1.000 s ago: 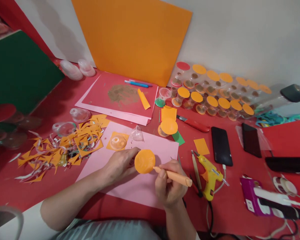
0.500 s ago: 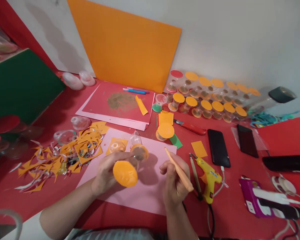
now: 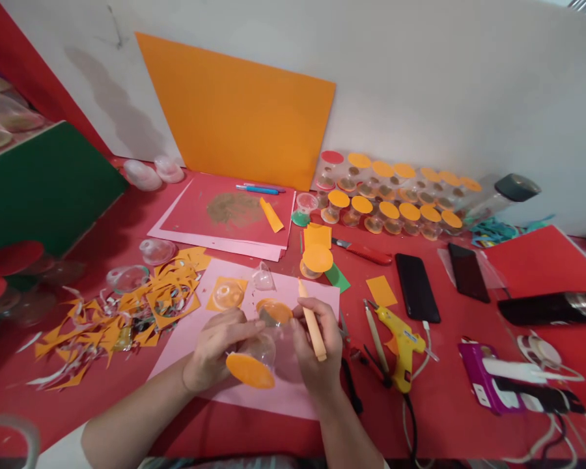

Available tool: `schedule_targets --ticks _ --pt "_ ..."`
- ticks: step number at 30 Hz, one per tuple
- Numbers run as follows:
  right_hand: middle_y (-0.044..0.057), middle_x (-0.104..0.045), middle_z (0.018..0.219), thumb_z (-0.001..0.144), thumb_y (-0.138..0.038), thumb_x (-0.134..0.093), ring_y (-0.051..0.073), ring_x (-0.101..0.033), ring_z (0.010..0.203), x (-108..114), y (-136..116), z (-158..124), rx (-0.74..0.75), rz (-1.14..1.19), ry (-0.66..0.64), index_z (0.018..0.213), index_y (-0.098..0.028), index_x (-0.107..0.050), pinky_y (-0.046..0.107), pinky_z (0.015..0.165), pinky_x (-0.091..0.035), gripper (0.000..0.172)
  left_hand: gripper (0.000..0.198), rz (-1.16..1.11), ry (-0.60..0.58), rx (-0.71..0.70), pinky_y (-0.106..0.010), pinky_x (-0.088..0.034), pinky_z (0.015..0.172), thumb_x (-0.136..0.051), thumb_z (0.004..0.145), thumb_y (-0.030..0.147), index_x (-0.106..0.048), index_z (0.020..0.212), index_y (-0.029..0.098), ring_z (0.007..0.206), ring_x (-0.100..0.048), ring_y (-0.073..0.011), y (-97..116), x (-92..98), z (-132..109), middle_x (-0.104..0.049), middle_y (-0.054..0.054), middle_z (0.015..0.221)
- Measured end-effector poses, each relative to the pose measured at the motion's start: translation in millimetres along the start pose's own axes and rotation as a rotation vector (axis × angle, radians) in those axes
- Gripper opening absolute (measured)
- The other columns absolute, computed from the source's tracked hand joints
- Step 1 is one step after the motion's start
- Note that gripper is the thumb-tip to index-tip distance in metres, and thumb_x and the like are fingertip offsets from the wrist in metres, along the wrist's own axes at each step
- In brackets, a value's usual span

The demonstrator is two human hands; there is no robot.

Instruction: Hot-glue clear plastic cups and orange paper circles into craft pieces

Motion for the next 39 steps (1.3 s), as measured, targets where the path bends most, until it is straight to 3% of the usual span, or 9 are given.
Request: schedule_targets --ticks 7,11,13,16,18,21,25,32,39 --pt "0.001 -0.072 0.086 0.088 -0.011 -0.066 0.016 -0.072 0.069 19.7 -19.5 3.5 0.220 -0.132 0.105 0.110 -0.023 -0.064 0.026 0.060 -0.061 0.025 0.018 0.150 -0.147 -0.055 -0.021 -0.041 0.054 -0.044 0.103 0.013 -0.060 0.108 0.020 0.051 -0.053 -0.0099 -5.3 -7.5 -8.5 -0.059 0.005 0.061" --pt "0.002 -0.074 0.087 0.087 -0.004 -0.065 0.018 -0.072 0.072 21.7 -45.2 0.0 0.551 -0.260 0.053 0.115 -0.022 -0.064 0.030 0.065 -0.063 0.033 0.020 -0.041 -0.115 0.291 -0.020 -0.040 0.052 -0.050 0.104 0.034 -0.065 0.102 0.020 0.051 -0.051 -0.0092 -41.1 -4.4 -13.7 -0.062 0.003 0.065" --pt "0.004 -0.075 0.087 0.088 -0.003 -0.066 0.019 -0.073 0.072 19.7 -54.0 -5.8 0.693 -0.326 0.012 0.115 -0.021 -0.064 0.031 0.064 -0.064 0.032 0.047 -0.195 -0.160 0.473 -0.021 -0.038 0.051 -0.049 0.100 0.061 -0.069 0.099 0.018 0.051 -0.048 -0.0102 -56.6 -10.0 -17.9 -0.058 0.003 0.062" --pt "0.006 -0.076 0.087 0.091 -0.005 -0.064 0.018 -0.073 0.073 13.6 -57.7 -14.6 0.797 -0.378 -0.077 0.110 -0.020 -0.064 0.030 0.062 -0.064 0.023 0.079 -0.383 -0.274 0.632 -0.025 -0.041 0.056 -0.055 0.073 0.089 -0.072 0.096 0.016 0.059 -0.050 -0.0136 -62.9 -22.0 -21.0 -0.062 0.000 0.068" --pt "0.008 -0.076 0.090 0.093 -0.005 -0.063 0.018 -0.075 0.077 7.5 -58.3 -20.6 0.844 -0.394 -0.142 0.106 -0.019 -0.065 0.029 0.064 -0.065 0.019 0.084 -0.424 -0.369 0.690 -0.027 -0.043 0.062 -0.066 0.058 0.092 -0.073 0.093 0.016 0.066 -0.053 -0.0159 -60.0 -29.9 -22.3 -0.065 -0.002 0.075" --pt "0.006 -0.076 0.087 0.093 -0.004 -0.061 0.017 -0.075 0.080 -0.8 -60.8 -27.6 0.907 -0.396 -0.211 0.102 -0.019 -0.067 0.028 0.068 -0.065 0.018 0.065 -0.403 -0.441 0.741 -0.027 -0.044 0.067 -0.080 0.062 0.077 -0.071 0.086 0.017 0.070 -0.055 -0.0163 -54.5 -36.9 -23.9 -0.064 -0.001 0.077" --pt "0.004 -0.076 0.085 0.092 -0.008 -0.065 0.018 -0.075 0.070 0.0 -61.7 -23.0 0.793 -0.324 -0.211 0.106 -0.023 -0.066 0.030 0.062 -0.065 0.020 0.047 -0.352 -0.414 0.771 -0.026 -0.047 0.067 -0.086 0.069 0.056 -0.070 0.090 0.017 0.071 -0.059 -0.0157 -52.7 -39.9 -26.6 -0.066 0.000 0.080" --pt "0.000 -0.071 0.071 0.097 -0.018 -0.063 0.016 -0.063 0.046 35.2 -38.6 -14.0 0.315 -0.029 0.138 0.107 -0.025 -0.068 0.029 0.042 -0.054 0.013 0.031 -0.287 -0.464 0.596 -0.026 -0.051 0.071 -0.083 0.076 0.035 -0.072 0.100 0.018 0.079 -0.065 -0.0172 -43.1 -48.8 -27.5 -0.068 -0.004 0.089" --pt "0.003 -0.073 0.079 0.097 -0.022 -0.062 0.017 -0.069 0.059 9.1 -35.8 -13.2 0.316 -0.135 -0.073 0.104 -0.023 -0.070 0.028 0.049 -0.056 0.010 0.024 -0.249 -0.541 0.584 -0.026 -0.051 0.075 -0.080 0.081 0.032 -0.072 0.100 0.021 0.084 -0.065 -0.0177 -40.7 -53.5 -29.1 -0.068 -0.003 0.091"
Point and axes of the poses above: each hand's wrist, its own z-axis towards the middle knuckle, its own x-axis out of the back of the hand, y = z × x, the point moved 8 cm from there along z, towards the middle knuckle
